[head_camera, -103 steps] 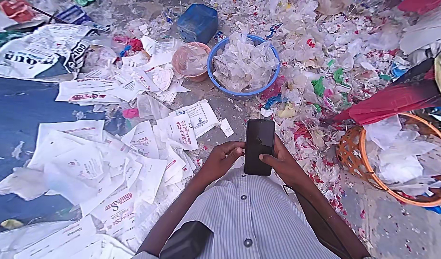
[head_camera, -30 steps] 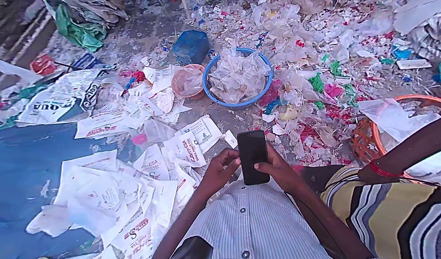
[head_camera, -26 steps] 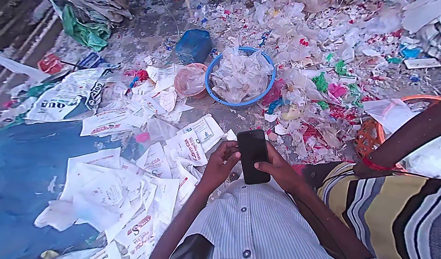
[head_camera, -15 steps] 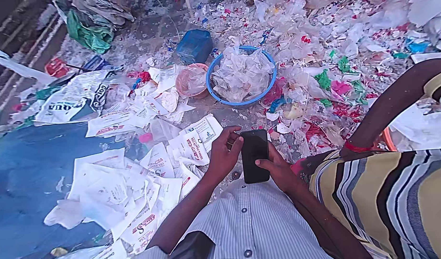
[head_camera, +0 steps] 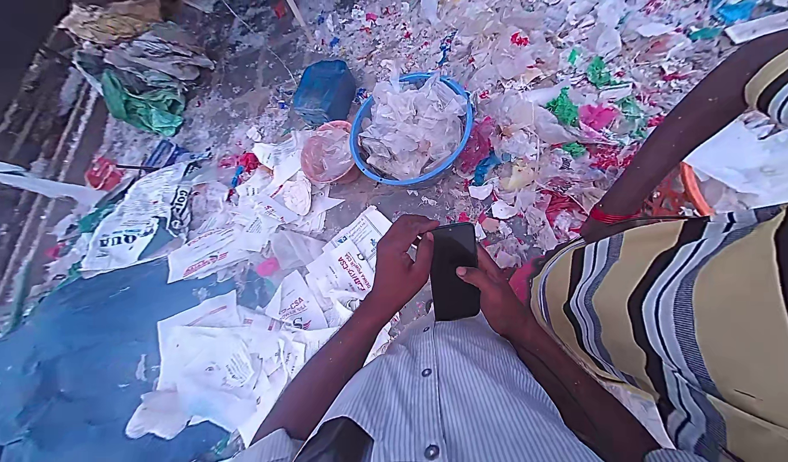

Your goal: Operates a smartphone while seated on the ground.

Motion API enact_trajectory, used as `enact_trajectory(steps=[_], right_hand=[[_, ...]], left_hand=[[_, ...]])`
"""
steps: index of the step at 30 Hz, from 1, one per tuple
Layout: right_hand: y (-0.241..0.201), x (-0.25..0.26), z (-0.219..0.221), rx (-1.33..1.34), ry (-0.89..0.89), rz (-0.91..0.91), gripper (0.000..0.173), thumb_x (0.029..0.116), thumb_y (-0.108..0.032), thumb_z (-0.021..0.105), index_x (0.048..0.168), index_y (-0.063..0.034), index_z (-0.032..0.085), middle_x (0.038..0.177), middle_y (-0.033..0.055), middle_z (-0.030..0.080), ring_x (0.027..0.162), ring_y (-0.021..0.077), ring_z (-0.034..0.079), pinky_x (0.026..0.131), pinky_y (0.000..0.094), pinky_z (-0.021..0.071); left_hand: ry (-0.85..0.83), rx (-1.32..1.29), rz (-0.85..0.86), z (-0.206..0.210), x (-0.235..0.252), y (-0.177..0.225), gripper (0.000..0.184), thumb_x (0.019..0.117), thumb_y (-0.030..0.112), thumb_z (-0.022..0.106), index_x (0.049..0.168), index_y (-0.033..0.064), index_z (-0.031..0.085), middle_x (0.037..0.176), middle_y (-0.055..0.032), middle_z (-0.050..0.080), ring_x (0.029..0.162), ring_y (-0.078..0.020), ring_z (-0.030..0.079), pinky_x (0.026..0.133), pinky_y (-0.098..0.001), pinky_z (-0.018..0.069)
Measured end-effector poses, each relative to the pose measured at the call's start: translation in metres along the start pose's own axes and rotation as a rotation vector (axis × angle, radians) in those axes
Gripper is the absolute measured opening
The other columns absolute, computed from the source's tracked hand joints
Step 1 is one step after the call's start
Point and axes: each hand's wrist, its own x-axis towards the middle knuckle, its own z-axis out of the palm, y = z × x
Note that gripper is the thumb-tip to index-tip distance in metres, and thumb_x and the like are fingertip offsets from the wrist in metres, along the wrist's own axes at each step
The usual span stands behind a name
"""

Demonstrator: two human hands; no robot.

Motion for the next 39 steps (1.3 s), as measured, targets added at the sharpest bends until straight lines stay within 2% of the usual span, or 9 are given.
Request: enact_trajectory(steps=[4, 10, 13, 18, 22, 25, 29, 34, 39], right_hand=[[0.0, -0.009, -0.01, 0.035, 0.048, -0.024, 0.055, 0.0947, -0.017, 0.055, 0.146, -0.0027, 0.042, 0.13, 0.0082, 0.064, 0.118, 0.0136, 0.064, 0.101, 0.0312, 0.0553], [0.004, -0.017, -0.018, 0.082, 0.067, -0.064, 0.053, 0.0976, -0.022, 0.051, 0.146, -0.0031, 0.043, 0.131, 0.0078, 0.064, 0.12, 0.0145, 0.063, 0.103, 0.0317, 0.0541], [0.004, -0.018, -0.018, 0.072, 0.096, -0.042, 0.053, 0.0991, -0.026, 0.046, 0.147, -0.0049, 0.043, 0.134, 0.0063, 0.061, 0.122, 0.0109, 0.06, 0.104, 0.0296, 0.0521], [0.004, -0.02, -0.018, 0.059, 0.126, -0.02, 0.054, 0.1025, -0.031, 0.039, 0.149, -0.0041, 0.042, 0.14, 0.0082, 0.057, 0.127, 0.0099, 0.057, 0.107, 0.0288, 0.049], [0.001, -0.019, -0.019, 0.048, 0.121, -0.035, 0.053, 0.1009, -0.031, 0.045, 0.146, -0.0031, 0.045, 0.133, 0.0064, 0.06, 0.121, 0.0065, 0.059, 0.104, 0.0252, 0.0502], [-0.008, -0.018, -0.015, 0.038, 0.149, 0.003, 0.045, 0.1002, -0.029, 0.05, 0.137, -0.0041, 0.051, 0.119, 0.0045, 0.066, 0.109, 0.0063, 0.065, 0.096, 0.0247, 0.0548], [-0.013, -0.01, -0.01, -0.029, 0.248, 0.085, 0.046, 0.0972, -0.043, 0.065, 0.123, -0.0055, 0.063, 0.103, 0.0049, 0.073, 0.095, 0.0106, 0.071, 0.086, 0.0296, 0.0597], [-0.019, -0.005, -0.003, -0.193, 0.29, 0.161, 0.074, 0.0838, -0.061, 0.074, 0.131, -0.0088, 0.052, 0.107, 0.0071, 0.069, 0.097, 0.0129, 0.069, 0.086, 0.0346, 0.0581], [-0.021, -0.001, 0.005, -0.377, 0.356, 0.17, 0.071, 0.0826, -0.061, 0.073, 0.128, -0.0119, 0.048, 0.098, 0.0054, 0.066, 0.09, 0.0168, 0.066, 0.079, 0.041, 0.0548]], left_hand=[[-0.067, 0.022, 0.063, 0.012, 0.003, 0.005, 0.028, 0.1029, 0.01, 0.05, 0.117, 0.0023, 0.074, 0.117, -0.0096, 0.07, 0.107, -0.0147, 0.067, 0.091, -0.0338, 0.0588], [-0.17, -0.119, 0.268, 0.027, 0.015, 0.008, 0.053, 0.1114, 0.025, 0.028, 0.117, -0.006, 0.07, 0.125, -0.0183, 0.07, 0.122, -0.0248, 0.065, 0.106, -0.043, 0.0533], [-0.223, -0.268, 0.355, 0.04, 0.025, 0.005, 0.066, 0.1128, 0.036, 0.022, 0.112, -0.0068, 0.071, 0.12, -0.0198, 0.072, 0.119, -0.0267, 0.067, 0.105, -0.0441, 0.0541], [-0.202, -0.41, 0.26, 0.047, 0.027, 0.005, 0.075, 0.1115, 0.049, 0.02, 0.105, -0.0041, 0.074, 0.113, -0.017, 0.075, 0.114, -0.0258, 0.07, 0.103, -0.0445, 0.0558], [-0.2, -0.41, 0.265, 0.051, 0.025, 0.005, 0.073, 0.1118, 0.046, 0.021, 0.105, -0.0042, 0.074, 0.113, -0.0175, 0.075, 0.114, -0.0271, 0.07, 0.102, -0.0458, 0.0563], [-0.209, -0.417, 0.241, 0.051, 0.024, 0.006, 0.075, 0.1112, 0.049, 0.021, 0.107, -0.0038, 0.073, 0.115, -0.0174, 0.075, 0.116, -0.0281, 0.069, 0.104, -0.0466, 0.0547], [-0.212, -0.42, 0.204, 0.051, 0.02, 0.009, 0.076, 0.1104, 0.052, 0.021, 0.111, -0.0036, 0.073, 0.118, -0.0173, 0.074, 0.119, -0.0281, 0.068, 0.105, -0.0463, 0.0533], [-0.19, -0.359, 0.198, 0.048, 0.015, 0.017, 0.078, 0.1101, 0.053, 0.019, 0.115, -0.0015, 0.074, 0.122, -0.0157, 0.073, 0.12, -0.0262, 0.067, 0.106, -0.0452, 0.0528], [-0.18, -0.303, 0.231, 0.048, 0.009, 0.018, 0.079, 0.1099, 0.054, 0.016, 0.114, -0.0004, 0.074, 0.122, -0.0153, 0.073, 0.118, -0.0246, 0.068, 0.103, -0.0431, 0.055]])
